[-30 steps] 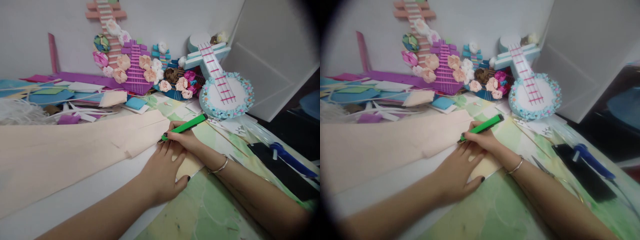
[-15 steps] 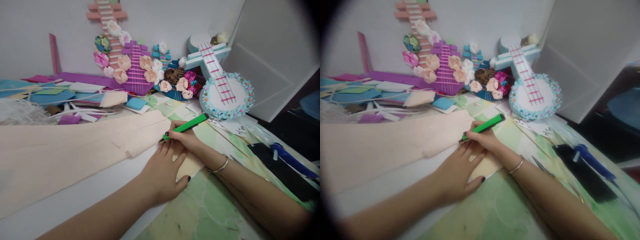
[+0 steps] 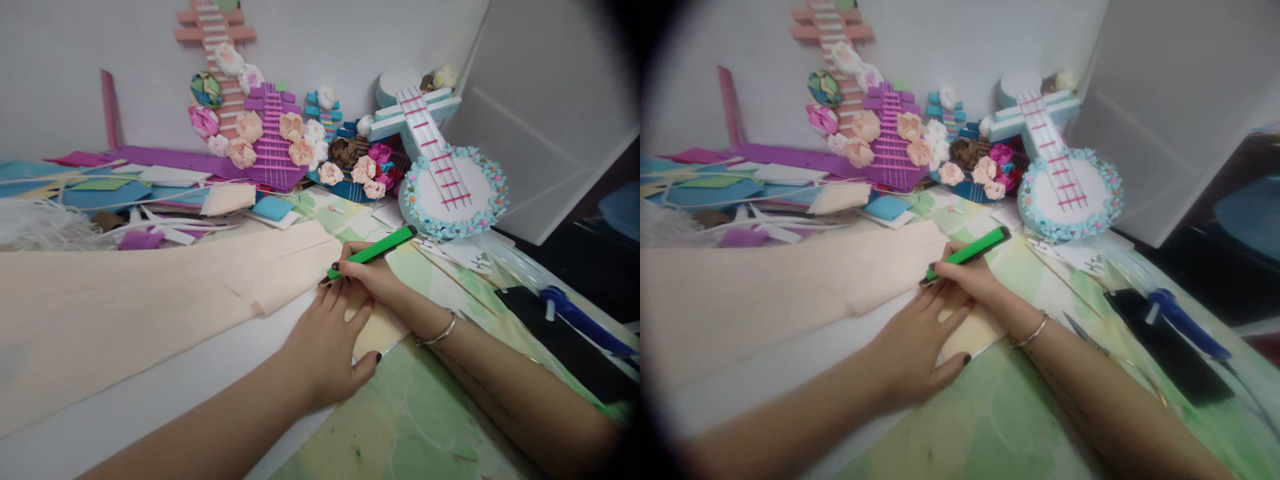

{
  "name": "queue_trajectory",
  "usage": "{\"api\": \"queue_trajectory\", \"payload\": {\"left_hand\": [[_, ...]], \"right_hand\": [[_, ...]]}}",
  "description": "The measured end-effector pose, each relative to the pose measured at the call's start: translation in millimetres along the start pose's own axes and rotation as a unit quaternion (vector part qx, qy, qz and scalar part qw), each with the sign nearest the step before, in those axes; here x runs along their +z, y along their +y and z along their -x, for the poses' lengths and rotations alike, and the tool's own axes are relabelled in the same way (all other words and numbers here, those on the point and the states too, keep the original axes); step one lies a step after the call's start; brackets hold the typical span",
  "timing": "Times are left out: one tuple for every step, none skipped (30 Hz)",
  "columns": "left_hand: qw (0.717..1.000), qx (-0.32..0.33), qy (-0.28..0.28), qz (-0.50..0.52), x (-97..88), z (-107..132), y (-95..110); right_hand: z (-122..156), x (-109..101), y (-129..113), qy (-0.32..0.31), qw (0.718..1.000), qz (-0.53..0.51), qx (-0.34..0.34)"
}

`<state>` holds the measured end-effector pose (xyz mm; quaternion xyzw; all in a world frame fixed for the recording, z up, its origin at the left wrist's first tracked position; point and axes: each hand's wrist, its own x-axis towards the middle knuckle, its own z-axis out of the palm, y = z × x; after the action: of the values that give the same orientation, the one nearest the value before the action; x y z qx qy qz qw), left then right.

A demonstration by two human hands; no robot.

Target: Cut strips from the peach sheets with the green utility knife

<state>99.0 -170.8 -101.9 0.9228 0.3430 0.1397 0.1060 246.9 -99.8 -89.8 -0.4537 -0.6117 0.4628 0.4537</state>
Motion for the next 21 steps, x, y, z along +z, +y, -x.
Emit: {"api": "queue_trajectory", "payload": {"left_hand": [[1.0, -0.001, -0.001, 0.0, 0.3, 0.1, -0.1], [1.0, -0.002, 0.0, 0.0, 0.6, 0.3, -0.1], [1.0, -0.002, 0.001, 0.0, 0.7, 0.4, 0.0], [1.0, -0.001, 0.003, -0.002, 0.8, 0.5, 0.2], [1.0, 0.0, 0.005, -0.003, 0.7, 0.6, 0.4], [1.0, 0.0, 0.007, -0.005, 0.5, 0.7, 0.7], [1.0, 0.001, 0.007, -0.007, 0.2, 0.8, 0.9], [1.0, 0.002, 0.007, -0.008, -0.1, 0.8, 1.1], [1.0, 0.003, 0.006, -0.009, -0.3, 0.9, 1.2], [1.0, 0.004, 0.006, -0.009, -0.4, 1.0, 1.2], [1.0, 0.004, 0.007, -0.009, -0.4, 1.0, 1.1], [1.0, 0.004, 0.007, -0.009, -0.3, 1.1, 0.9], [1.0, 0.003, 0.007, -0.009, -0.2, 1.1, 0.8], [1.0, 0.003, 0.006, -0.01, -0.1, 1.1, 0.7], [1.0, 0.004, 0.005, -0.01, -0.2, 1.1, 0.7], [1.0, 0.004, 0.003, -0.011, -0.3, 1.1, 0.7], [1.0, 0.003, 0.001, -0.012, -0.7, 1.0, 0.8], [1.0, 0.002, -0.001, -0.012, -1.2, 1.0, 1.0], [1.0, -0.001, -0.003, -0.011, -1.7, 0.9, 1.2], [1.0, -0.003, -0.005, -0.01, -2.3, 0.9, 1.4], [1.0, -0.004, -0.009, -0.008, -2.8, 0.9, 1.5]], "right_hand": [[-0.1, -0.3, 0.5, 0.002, 1.0, -0.002, -0.001], [-0.3, -0.5, 1.0, 0.003, 1.0, -0.001, -0.001], [-0.4, -0.7, 1.2, 0.003, 1.0, 0.001, -0.002], [-0.5, -0.8, 1.3, 0.001, 1.0, 0.004, -0.004], [-0.6, -0.8, 1.2, -0.002, 1.0, 0.007, -0.006], [-0.6, -0.8, 1.0, -0.005, 1.0, 0.009, -0.007], [-0.5, -0.8, 0.7, -0.009, 1.0, 0.009, -0.008], [-0.4, -0.8, 0.3, -0.012, 1.0, 0.009, -0.008], [-0.2, -0.8, -0.1, -0.015, 1.0, 0.009, -0.007], [-0.1, -0.8, -0.5, -0.014, 1.0, 0.007, -0.005], [0.0, -0.7, -0.8, -0.011, 1.0, 0.007, -0.003], [0.0, -0.6, -1.1, -0.008, 1.0, 0.006, -0.001], [0.0, -0.6, -1.4, -0.003, 1.0, 0.006, 0.001], [-0.1, -0.5, -1.5, 0.0, 1.0, 0.007, 0.003], [-0.3, -0.5, -1.6, 0.002, 1.0, 0.006, 0.003], [-0.5, -0.5, -1.4, 0.0, 1.0, 0.006, 0.002], [-0.8, -0.6, -1.2, -0.004, 1.0, 0.005, 0.0], [-1.0, -0.7, -0.7, -0.008, 1.0, 0.004, -0.003], [-1.1, -0.9, -0.2, -0.012, 1.0, 0.003, -0.006], [-1.2, -1.1, 0.3, -0.014, 1.0, 0.001, -0.007], [-1.2, -1.4, 0.8, -0.013, 1.0, -0.001, -0.008]]}}
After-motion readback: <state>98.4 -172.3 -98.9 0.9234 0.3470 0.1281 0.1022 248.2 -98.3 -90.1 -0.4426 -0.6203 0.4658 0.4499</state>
